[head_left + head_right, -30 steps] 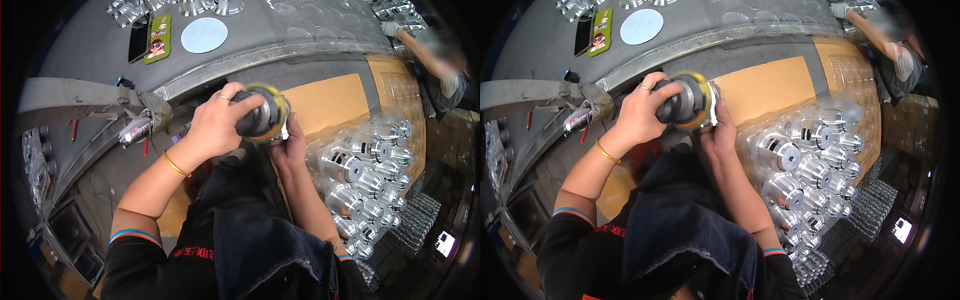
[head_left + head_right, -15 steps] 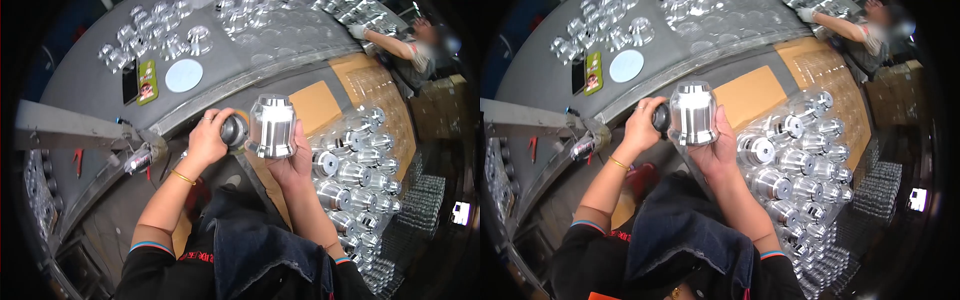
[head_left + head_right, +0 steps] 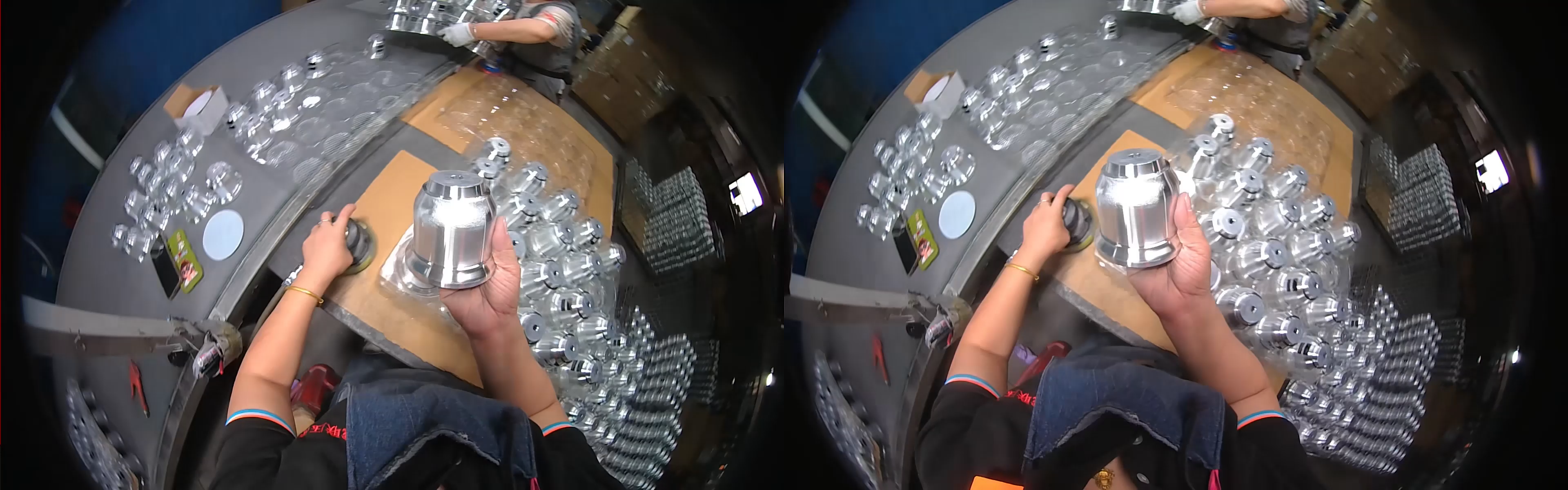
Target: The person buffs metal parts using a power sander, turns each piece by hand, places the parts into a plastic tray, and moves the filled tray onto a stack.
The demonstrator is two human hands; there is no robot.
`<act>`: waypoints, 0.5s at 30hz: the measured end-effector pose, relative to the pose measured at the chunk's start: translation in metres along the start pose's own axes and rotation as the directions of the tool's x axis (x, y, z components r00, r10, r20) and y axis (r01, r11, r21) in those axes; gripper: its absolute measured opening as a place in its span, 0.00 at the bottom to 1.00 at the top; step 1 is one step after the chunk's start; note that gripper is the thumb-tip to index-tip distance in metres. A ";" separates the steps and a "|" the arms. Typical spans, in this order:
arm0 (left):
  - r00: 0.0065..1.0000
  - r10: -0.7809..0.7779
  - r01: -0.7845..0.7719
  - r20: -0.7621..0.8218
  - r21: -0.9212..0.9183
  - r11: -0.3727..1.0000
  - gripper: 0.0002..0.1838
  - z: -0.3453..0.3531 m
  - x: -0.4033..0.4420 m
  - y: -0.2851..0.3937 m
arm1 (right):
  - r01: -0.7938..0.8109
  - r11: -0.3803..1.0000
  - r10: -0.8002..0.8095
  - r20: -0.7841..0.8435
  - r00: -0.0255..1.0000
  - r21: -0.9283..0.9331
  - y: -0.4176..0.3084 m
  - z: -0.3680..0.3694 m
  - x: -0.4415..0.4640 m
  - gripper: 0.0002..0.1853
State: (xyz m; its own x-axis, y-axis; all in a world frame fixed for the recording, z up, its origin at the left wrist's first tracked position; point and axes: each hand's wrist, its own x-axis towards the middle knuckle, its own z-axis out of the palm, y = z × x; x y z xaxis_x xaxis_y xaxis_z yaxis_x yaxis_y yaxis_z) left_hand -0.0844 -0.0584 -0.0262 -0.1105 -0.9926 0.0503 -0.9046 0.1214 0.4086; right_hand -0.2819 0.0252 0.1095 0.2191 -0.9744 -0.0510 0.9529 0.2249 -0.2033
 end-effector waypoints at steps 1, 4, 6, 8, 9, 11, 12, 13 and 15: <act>1.000 0.028 -0.028 0.000 0.005 1.000 0.37 -0.001 0.004 0.002 | 0.046 0.999 -0.045 0.035 0.998 -0.030 -0.006 0.004 -0.005 0.20; 1.000 -0.015 0.014 0.010 0.032 0.999 0.39 0.002 0.014 0.003 | 0.215 0.970 -0.209 0.069 0.976 -0.113 -0.026 0.010 -0.018 0.21; 1.000 -0.016 0.015 0.013 0.047 0.999 0.40 0.001 0.017 0.005 | 0.352 0.901 -0.343 0.080 0.936 -0.252 -0.038 0.016 -0.028 0.23; 0.991 -0.100 0.098 0.089 0.026 0.995 0.42 -0.007 0.022 0.011 | 0.448 0.821 -0.427 0.139 0.893 -0.355 -0.050 0.016 -0.037 0.23; 0.994 -0.072 0.070 0.087 0.029 0.997 0.42 -0.010 0.023 0.013 | 0.512 0.730 -0.480 0.195 0.856 -0.453 -0.055 0.017 -0.042 0.24; 0.997 -0.053 0.044 0.057 0.153 0.987 0.44 -0.014 0.021 0.019 | 0.574 0.684 -0.553 0.194 0.811 -0.450 -0.063 0.019 -0.051 0.24; 0.997 -0.059 0.052 0.045 0.141 0.989 0.43 -0.021 0.020 0.029 | 0.644 0.553 -0.608 0.273 0.746 -0.528 -0.066 0.019 -0.054 0.24; 0.998 -0.037 0.030 0.043 0.145 0.989 0.43 -0.027 0.021 0.038 | 0.698 0.408 -0.646 0.355 0.676 -0.589 -0.069 0.019 -0.057 0.24; 0.990 0.100 -0.085 -0.102 0.142 0.986 0.41 -0.038 0.021 0.056 | 0.738 0.307 -0.674 0.409 0.614 -0.601 -0.075 0.019 -0.064 0.23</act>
State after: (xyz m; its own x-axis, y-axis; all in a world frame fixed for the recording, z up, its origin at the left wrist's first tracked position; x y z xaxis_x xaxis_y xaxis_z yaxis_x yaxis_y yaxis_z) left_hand -0.1218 -0.0725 0.0319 -0.1578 -0.9702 0.1837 -0.9412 0.2041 0.2694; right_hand -0.3634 0.0702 0.1467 -0.4222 -0.7520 0.5061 0.3281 -0.6473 -0.6880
